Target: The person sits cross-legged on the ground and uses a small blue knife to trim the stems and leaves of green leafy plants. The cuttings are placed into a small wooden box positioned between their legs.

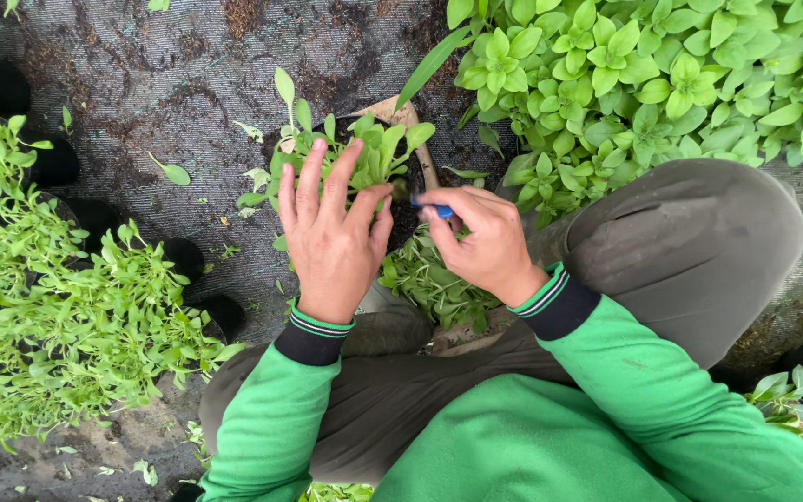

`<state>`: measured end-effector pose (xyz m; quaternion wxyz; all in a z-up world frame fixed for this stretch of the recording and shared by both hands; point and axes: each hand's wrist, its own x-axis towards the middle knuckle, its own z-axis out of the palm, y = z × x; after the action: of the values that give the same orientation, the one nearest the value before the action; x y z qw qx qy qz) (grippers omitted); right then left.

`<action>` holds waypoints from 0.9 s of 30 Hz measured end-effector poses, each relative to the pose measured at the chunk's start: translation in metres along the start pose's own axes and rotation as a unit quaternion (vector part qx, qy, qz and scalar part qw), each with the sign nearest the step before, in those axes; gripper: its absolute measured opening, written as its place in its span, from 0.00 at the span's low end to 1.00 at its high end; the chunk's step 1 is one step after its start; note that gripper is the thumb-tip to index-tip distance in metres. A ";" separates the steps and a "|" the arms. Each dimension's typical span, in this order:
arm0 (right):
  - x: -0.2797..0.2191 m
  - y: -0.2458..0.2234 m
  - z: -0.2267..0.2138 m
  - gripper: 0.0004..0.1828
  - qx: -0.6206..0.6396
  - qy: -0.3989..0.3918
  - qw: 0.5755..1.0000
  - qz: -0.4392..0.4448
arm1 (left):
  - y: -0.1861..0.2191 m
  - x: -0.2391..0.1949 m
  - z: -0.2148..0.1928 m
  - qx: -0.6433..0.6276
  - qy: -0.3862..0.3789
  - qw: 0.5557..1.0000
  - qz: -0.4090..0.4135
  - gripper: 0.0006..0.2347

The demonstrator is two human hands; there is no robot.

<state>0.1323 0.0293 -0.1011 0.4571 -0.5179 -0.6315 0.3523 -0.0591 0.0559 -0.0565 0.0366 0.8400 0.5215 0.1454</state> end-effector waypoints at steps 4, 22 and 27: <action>-0.006 0.002 -0.010 0.02 0.031 -0.018 0.994 0.108 | 0.002 -0.001 0.000 -0.016 -0.004 1.000 0.005 0.07; 0.005 0.030 -0.007 0.13 0.047 -0.121 0.910 0.394 | 0.066 -0.068 -0.013 -0.199 -0.158 0.966 0.053 0.25; -0.012 0.051 0.005 0.05 0.206 -0.176 0.840 0.470 | 0.062 -0.071 -0.019 -0.226 -0.107 0.966 0.061 0.24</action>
<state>0.1451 0.0284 -0.1518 0.2137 -0.5759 -0.2947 0.7320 -0.0400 -0.0371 -0.0394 0.2724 0.8508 0.4158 0.1703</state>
